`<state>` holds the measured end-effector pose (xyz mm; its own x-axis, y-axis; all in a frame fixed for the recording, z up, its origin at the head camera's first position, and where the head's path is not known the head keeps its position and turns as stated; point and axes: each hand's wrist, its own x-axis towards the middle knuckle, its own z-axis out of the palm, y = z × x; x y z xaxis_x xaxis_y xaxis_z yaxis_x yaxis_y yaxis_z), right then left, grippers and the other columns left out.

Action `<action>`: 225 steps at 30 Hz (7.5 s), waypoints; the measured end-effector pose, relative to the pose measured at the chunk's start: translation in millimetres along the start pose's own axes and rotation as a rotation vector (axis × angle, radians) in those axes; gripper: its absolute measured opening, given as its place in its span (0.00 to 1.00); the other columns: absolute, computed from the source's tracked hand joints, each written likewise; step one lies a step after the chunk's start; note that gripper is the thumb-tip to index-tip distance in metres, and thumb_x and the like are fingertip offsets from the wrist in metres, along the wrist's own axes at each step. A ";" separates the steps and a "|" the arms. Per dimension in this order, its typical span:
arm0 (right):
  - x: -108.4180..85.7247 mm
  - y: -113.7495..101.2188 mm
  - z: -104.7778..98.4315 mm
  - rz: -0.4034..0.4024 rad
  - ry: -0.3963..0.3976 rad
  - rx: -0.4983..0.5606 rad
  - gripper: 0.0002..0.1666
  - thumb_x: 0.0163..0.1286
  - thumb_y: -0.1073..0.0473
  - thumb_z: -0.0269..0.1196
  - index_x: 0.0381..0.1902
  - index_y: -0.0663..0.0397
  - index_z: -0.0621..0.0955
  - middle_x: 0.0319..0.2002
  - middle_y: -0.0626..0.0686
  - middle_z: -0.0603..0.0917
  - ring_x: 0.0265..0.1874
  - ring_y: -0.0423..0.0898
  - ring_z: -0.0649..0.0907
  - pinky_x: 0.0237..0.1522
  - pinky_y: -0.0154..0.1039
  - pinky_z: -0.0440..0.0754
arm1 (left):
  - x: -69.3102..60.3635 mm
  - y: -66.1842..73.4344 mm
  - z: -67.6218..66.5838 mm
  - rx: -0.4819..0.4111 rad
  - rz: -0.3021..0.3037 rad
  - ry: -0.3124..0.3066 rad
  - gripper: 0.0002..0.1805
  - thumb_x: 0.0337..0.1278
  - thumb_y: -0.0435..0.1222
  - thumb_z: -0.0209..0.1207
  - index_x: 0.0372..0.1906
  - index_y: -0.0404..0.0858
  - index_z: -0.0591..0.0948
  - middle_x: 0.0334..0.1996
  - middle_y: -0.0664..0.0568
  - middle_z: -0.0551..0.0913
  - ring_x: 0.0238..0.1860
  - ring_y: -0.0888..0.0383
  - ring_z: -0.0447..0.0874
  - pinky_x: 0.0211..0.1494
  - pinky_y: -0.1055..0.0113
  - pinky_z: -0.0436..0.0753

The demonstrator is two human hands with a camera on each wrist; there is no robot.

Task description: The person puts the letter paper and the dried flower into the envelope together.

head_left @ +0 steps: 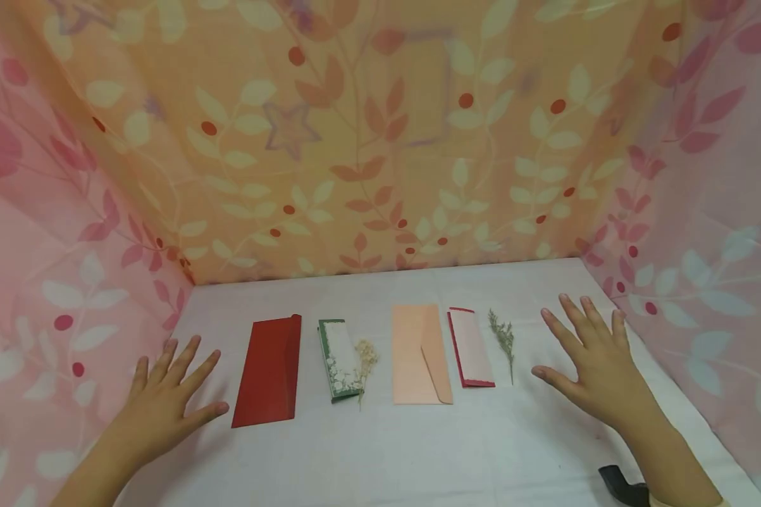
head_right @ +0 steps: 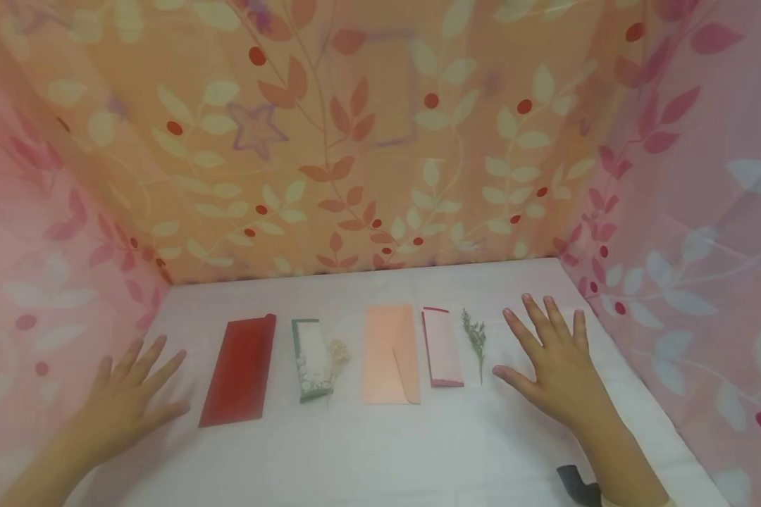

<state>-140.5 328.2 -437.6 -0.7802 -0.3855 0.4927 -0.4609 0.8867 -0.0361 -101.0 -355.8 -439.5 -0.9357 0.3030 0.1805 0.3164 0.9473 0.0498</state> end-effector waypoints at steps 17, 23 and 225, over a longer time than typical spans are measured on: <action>54.3 -108.6 49.3 -0.174 0.008 0.185 0.50 0.70 0.22 0.52 0.80 0.43 0.63 0.80 0.55 0.61 0.78 0.62 0.60 0.79 0.65 0.39 | 5.9 10.8 23.5 -0.059 -0.004 -0.073 0.48 0.64 0.66 0.57 0.82 0.49 0.58 0.82 0.42 0.50 0.82 0.35 0.33 0.76 0.36 0.20; 70.9 -144.4 64.1 -0.229 -0.035 0.226 0.49 0.72 0.25 0.53 0.82 0.41 0.58 0.82 0.50 0.55 0.81 0.58 0.56 0.79 0.64 0.41 | 8.5 15.9 30.2 -0.072 0.022 -0.060 0.47 0.64 0.65 0.58 0.80 0.46 0.61 0.82 0.43 0.52 0.82 0.35 0.38 0.77 0.36 0.23; 179.8 -224.8 158.0 0.458 -0.305 1.028 0.13 0.71 0.53 0.68 0.41 0.55 0.78 0.24 0.48 0.76 0.23 0.43 0.74 0.27 0.37 0.72 | 66.0 79.3 93.0 -0.218 -0.351 0.001 0.26 0.55 0.42 0.66 0.57 0.32 0.85 0.64 0.30 0.78 0.62 0.32 0.79 0.58 0.40 0.82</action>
<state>-244.0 19.3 -478.3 -0.9674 -0.2519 0.0265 -0.1261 0.3880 -0.9130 -152.1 -251.1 -515.0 -0.9926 -0.0352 0.1160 0.0033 0.9488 0.3158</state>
